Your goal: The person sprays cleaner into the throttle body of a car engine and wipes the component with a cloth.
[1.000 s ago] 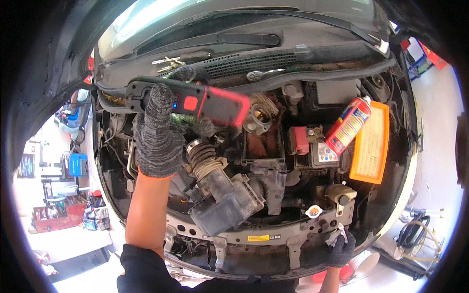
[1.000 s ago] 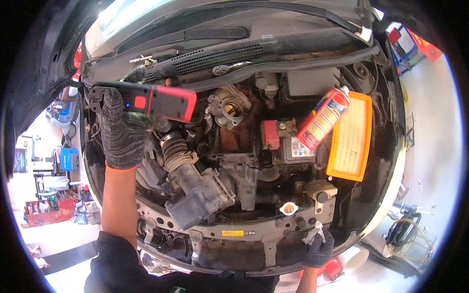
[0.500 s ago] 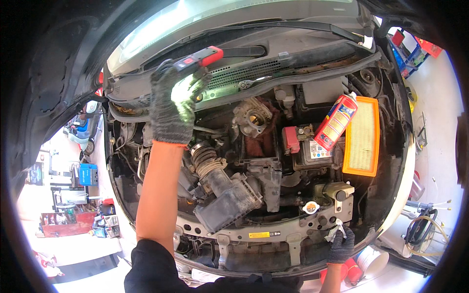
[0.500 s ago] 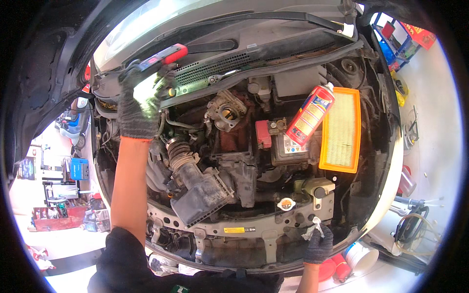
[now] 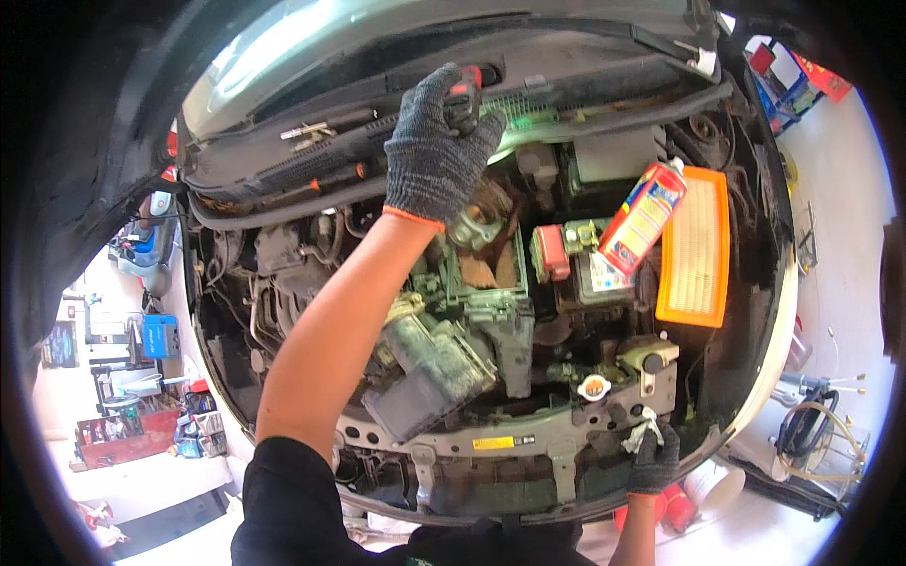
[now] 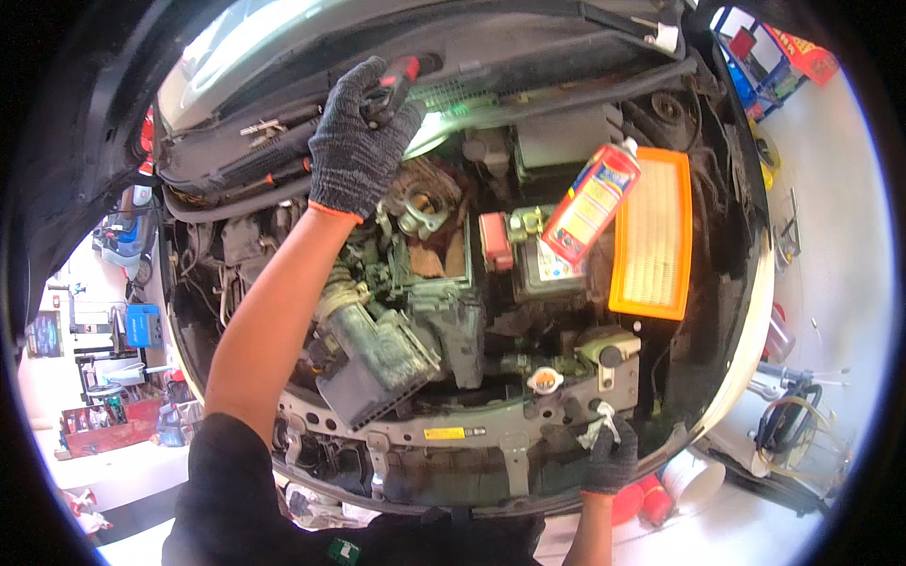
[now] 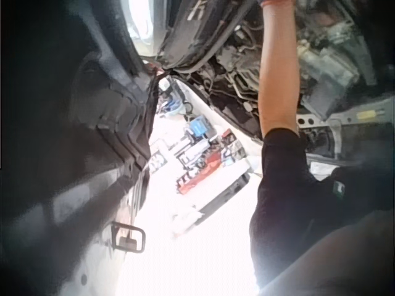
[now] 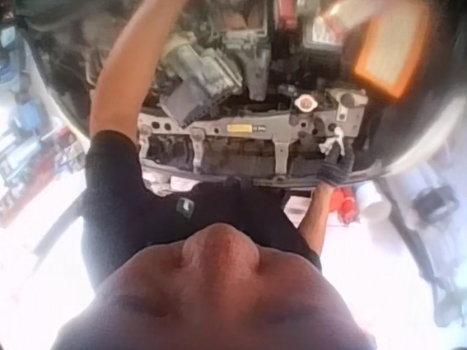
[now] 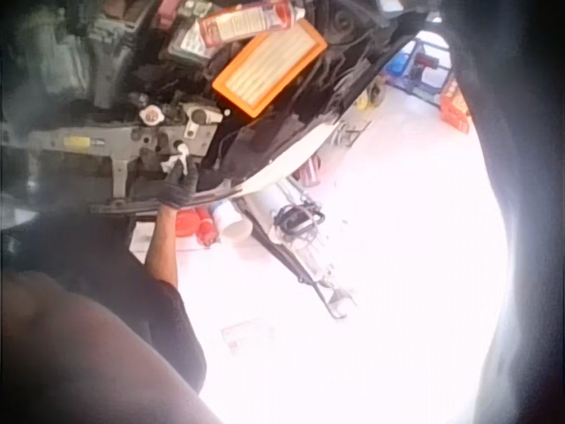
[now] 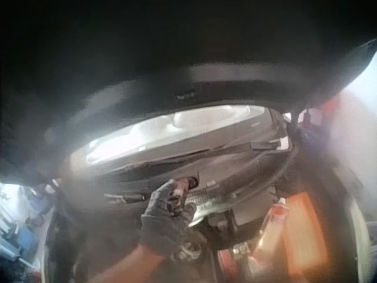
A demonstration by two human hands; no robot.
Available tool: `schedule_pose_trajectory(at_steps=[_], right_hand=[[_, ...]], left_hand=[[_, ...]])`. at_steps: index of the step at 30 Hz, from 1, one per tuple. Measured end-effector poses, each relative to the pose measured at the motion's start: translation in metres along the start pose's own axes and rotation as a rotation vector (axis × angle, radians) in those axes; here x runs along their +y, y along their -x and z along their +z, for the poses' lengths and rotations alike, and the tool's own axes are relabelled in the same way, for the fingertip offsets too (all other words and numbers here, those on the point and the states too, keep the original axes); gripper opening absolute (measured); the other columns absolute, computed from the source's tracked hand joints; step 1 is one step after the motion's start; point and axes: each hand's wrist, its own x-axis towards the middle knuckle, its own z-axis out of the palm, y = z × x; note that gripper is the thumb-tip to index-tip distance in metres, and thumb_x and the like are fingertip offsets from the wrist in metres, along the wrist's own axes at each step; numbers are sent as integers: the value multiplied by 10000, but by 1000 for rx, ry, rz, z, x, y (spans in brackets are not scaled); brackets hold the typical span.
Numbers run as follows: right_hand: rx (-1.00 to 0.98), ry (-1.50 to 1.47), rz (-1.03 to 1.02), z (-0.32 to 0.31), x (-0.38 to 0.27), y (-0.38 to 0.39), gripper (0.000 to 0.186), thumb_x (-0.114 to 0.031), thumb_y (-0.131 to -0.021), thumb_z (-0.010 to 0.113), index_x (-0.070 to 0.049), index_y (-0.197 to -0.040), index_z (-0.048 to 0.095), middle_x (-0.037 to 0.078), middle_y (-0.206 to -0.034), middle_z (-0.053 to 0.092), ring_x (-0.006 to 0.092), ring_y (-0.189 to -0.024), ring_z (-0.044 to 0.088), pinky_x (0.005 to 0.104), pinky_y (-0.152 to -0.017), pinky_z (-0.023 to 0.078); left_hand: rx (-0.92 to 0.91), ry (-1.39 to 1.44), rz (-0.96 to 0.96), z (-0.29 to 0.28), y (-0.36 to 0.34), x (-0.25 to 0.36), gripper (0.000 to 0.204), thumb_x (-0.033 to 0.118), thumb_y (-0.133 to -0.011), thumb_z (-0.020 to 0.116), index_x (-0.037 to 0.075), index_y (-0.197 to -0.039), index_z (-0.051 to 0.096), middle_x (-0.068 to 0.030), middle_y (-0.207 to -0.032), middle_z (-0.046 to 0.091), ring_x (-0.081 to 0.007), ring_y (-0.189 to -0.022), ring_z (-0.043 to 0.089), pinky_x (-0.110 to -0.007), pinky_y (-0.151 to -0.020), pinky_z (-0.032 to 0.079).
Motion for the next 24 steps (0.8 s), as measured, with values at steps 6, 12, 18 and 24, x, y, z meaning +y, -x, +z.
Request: schedule_pose_trajectory(at_steps=[6, 12, 18, 24], right_hand=[[-1, -1, 32, 2, -6, -2, 200, -56, -948, 644, -4, -1142, 654, 118, -1079, 689, 193, -973, 642, 336, -891, 521], [11, 92, -39, 1, 1, -2, 217, -87, -941, 660, -4, -1142, 653, 125, -1052, 695, 197, -944, 656, 341, -862, 531], [37, 123, 0, 4, -1, -1, 207, -102, -929, 671, -1, -1110, 668, 138, -1013, 706, 209, -916, 670, 346, -844, 534], [-6, 112, -16, 2, -20, -3, 189, -98, -959, 639, 4, -1117, 657, 97, -1047, 694, 171, -938, 641, 322, -875, 515]], left_hand=[[-203, -140, 13, -7, 7, 15, 656, 375, -742, 861, 87, -1258, 576, -149, -1193, 580, -303, -1013, 647, -402, -879, 558], [-355, -292, 92, -14, 7, -7, 734, 499, -728, 831, 109, -1293, 570, -152, -1270, 568, -331, -1103, 631, -422, -888, 553], [-277, -563, 96, -1, 12, 23, 658, 374, -770, 793, 157, -1335, 534, -162, -1221, 594, -365, -1020, 665, -462, -850, 567], [-149, -401, 162, -39, -22, 40, 345, 208, -776, 707, 156, -1117, 703, -99, -977, 662, -330, -833, 688, -425, -756, 579]])
